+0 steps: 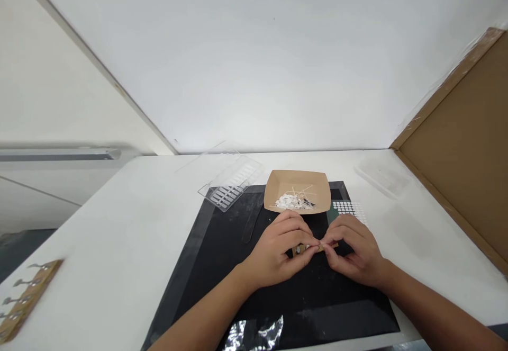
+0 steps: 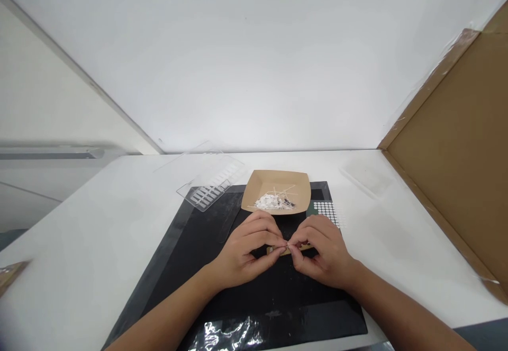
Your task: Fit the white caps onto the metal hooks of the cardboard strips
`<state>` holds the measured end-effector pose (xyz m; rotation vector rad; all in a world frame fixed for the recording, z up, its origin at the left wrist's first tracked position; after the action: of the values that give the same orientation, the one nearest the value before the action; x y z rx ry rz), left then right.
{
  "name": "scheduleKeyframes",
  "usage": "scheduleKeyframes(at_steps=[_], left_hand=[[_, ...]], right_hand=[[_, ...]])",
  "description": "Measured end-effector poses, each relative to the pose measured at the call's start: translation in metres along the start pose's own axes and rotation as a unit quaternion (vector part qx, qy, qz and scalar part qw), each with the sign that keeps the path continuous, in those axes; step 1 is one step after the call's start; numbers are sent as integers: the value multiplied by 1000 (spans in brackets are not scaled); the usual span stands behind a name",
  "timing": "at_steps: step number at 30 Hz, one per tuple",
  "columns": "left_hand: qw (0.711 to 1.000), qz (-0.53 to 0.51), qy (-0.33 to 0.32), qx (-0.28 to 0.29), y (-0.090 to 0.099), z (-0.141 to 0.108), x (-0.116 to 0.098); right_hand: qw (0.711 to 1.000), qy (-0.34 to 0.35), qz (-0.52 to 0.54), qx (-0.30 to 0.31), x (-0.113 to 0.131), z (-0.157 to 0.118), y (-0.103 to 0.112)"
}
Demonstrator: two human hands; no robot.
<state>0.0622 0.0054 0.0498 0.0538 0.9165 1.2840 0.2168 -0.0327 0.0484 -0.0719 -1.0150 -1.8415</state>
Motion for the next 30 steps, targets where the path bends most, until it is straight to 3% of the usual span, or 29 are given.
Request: scheduleKeyframes(at_steps=[7, 16, 30], left_hand=[[1000, 22, -3, 8, -4, -1, 0], [997, 66, -18, 41, -7, -2, -2], [997, 64, -17, 35, -7, -1, 1]], right_hand=[[999, 5, 21, 37, -1, 0, -3], [987, -14, 73, 145, -10, -3, -7], [993, -21, 68, 94, -15, -2, -6]])
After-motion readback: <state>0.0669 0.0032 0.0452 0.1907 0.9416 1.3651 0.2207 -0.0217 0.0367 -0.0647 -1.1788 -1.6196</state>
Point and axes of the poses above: each hand's wrist, its own z-axis towards the middle knuckle, its own y-axis out of the back of the hand, x = y × z, the point moved 8 cm from there along z, towards the middle knuckle, and after that the axes turned 4 degrees about x, right-handed, at the moved point
